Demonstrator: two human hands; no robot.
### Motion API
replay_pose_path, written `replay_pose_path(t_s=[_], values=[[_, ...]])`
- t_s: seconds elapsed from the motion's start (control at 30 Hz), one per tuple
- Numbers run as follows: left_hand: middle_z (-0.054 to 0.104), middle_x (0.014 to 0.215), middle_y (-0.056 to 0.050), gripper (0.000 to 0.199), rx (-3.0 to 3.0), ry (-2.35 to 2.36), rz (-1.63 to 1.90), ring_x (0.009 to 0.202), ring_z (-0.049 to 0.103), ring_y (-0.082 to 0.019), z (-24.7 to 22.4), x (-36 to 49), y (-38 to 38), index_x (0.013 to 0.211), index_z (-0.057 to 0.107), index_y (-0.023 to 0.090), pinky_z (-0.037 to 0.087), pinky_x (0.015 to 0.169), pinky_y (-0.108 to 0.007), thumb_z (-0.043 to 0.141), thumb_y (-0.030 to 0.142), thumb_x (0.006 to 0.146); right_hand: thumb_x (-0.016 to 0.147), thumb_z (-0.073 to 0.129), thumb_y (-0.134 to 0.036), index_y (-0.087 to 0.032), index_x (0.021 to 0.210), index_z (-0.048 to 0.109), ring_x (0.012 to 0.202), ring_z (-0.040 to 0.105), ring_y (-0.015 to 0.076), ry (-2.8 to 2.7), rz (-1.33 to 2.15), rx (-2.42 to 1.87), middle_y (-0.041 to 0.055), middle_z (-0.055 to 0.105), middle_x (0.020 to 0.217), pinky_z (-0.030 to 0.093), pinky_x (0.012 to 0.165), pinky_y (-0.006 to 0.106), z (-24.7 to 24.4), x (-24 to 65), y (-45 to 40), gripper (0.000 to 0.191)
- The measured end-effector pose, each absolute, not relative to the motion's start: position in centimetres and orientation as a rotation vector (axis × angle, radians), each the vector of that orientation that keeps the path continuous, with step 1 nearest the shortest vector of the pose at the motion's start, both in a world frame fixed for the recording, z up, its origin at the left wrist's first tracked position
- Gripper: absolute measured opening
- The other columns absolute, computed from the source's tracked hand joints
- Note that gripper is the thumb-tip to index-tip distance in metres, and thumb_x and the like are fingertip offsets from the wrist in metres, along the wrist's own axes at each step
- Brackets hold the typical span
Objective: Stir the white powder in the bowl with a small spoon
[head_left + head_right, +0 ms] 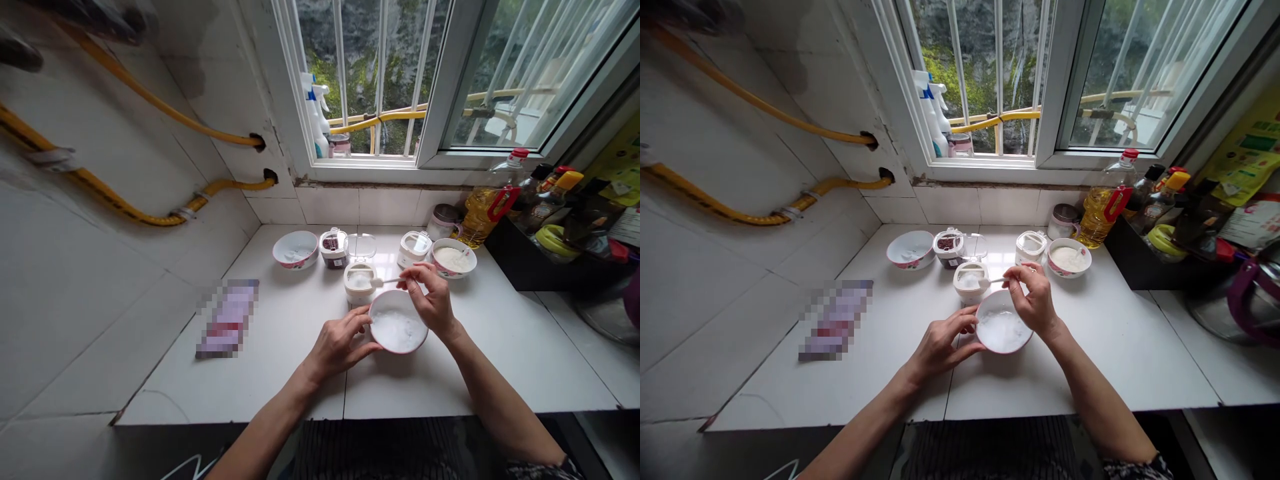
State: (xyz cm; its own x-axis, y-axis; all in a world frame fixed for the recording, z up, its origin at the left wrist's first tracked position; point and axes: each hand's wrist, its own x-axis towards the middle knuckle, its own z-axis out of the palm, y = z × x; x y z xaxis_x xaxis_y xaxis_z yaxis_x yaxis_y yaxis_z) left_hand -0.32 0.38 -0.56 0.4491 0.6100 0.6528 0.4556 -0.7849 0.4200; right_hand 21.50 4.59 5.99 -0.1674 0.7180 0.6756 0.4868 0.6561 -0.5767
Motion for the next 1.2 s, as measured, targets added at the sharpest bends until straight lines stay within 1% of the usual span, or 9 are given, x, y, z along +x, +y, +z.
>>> replay_pose_path(t_s=[0.1,0.17,0.3,0.4,0.53,0.63,0.87,1.07,1.2], values=[[0.072,0.116,-0.020,0.033,2.534,0.921,1.255,0.094,0.076,-0.024,-0.4,-0.3,0.4,0.106,0.055,0.016,0.061,0.060,-0.026,0.059,0.048,0.096,0.082,0.048,-0.014,-0.022,0.073,0.061,0.064,0.060,0.0182,-1.874,0.488,-1.017,-0.0007,0.065,0.058,0.048,0.075,0.034,6.4,22.3,4.6,0.017],[0.072,0.115,-0.020,0.033,2.537,0.915,1.256,0.097,0.076,-0.026,-0.4,-0.3,0.4,0.106,0.055,0.016,0.061,0.061,-0.027,0.059,0.048,0.096,0.077,0.048,-0.012,-0.021,0.068,0.060,0.064,0.058,0.0174,-1.955,0.560,-1.046,-0.0006,0.063,0.056,0.046,0.070,0.031,6.4,22.4,4.7,0.018],[0.070,0.118,-0.020,0.033,2.519,0.922,1.238,0.089,0.077,-0.024,-0.6,-0.4,0.3,0.106,0.056,0.017,0.062,0.061,-0.028,0.060,0.048,0.096,0.074,0.047,-0.011,-0.020,0.065,0.060,0.064,0.054,0.0159,-2.124,0.627,-1.034,0.0001,0.062,0.058,0.043,0.069,0.029,6.1,21.8,4.5,0.019],[0.070,0.120,-0.020,0.032,2.498,0.922,1.228,0.081,0.076,-0.020,-0.8,-0.5,0.3,0.106,0.056,0.017,0.062,0.062,-0.028,0.061,0.047,0.095,0.073,0.046,-0.011,-0.020,0.064,0.058,0.061,0.052,0.0150,-2.170,0.730,-1.057,-0.0007,0.060,0.055,0.043,0.070,0.029,6.0,21.3,4.3,0.018],[0.070,0.118,-0.019,0.033,2.487,0.920,1.232,0.070,0.073,-0.016,-0.9,-0.4,0.3,0.104,0.056,0.016,0.061,0.059,-0.027,0.062,0.047,0.094,0.071,0.045,-0.014,-0.019,0.065,0.059,0.053,0.050,0.0126,-1.984,1.023,-1.156,-0.0024,0.057,0.050,0.040,0.058,0.025,6.0,21.5,4.4,0.016],[0.070,0.119,-0.019,0.033,2.483,0.909,1.235,0.073,0.074,-0.017,-0.9,-0.4,0.4,0.105,0.056,0.016,0.061,0.060,-0.027,0.062,0.047,0.094,0.069,0.047,-0.020,-0.019,0.065,0.060,0.048,0.049,0.0116,-1.772,1.215,-1.184,-0.0028,0.056,0.049,0.038,0.051,0.023,6.0,21.9,4.8,0.014],[0.070,0.120,-0.019,0.034,2.479,0.912,1.233,0.071,0.074,-0.016,-0.8,-0.4,0.4,0.104,0.057,0.016,0.061,0.058,-0.027,0.062,0.048,0.094,0.063,0.053,-0.026,-0.018,0.061,0.061,0.042,0.048,0.0111,-1.499,1.399,-1.169,-0.0023,0.055,0.044,0.034,0.046,0.023,6.1,22.3,5.7,0.012],[0.071,0.118,-0.020,0.033,2.490,0.907,1.228,0.082,0.076,-0.020,-0.7,-0.4,0.4,0.105,0.056,0.017,0.061,0.060,-0.027,0.061,0.047,0.095,0.060,0.054,-0.025,-0.018,0.058,0.063,0.041,0.047,0.0110,-1.399,1.419,-1.167,-0.0013,0.057,0.042,0.035,0.046,0.024,6.1,22.3,6.0,0.011],[0.072,0.116,-0.019,0.033,2.501,0.902,1.224,0.085,0.076,-0.021,-0.7,-0.4,0.4,0.107,0.056,0.017,0.061,0.060,-0.027,0.060,0.047,0.096,0.059,0.056,-0.026,-0.018,0.059,0.062,0.042,0.047,0.0116,-1.315,1.404,-1.167,-0.0005,0.057,0.042,0.037,0.046,0.025,6.0,22.5,6.3,0.010]])
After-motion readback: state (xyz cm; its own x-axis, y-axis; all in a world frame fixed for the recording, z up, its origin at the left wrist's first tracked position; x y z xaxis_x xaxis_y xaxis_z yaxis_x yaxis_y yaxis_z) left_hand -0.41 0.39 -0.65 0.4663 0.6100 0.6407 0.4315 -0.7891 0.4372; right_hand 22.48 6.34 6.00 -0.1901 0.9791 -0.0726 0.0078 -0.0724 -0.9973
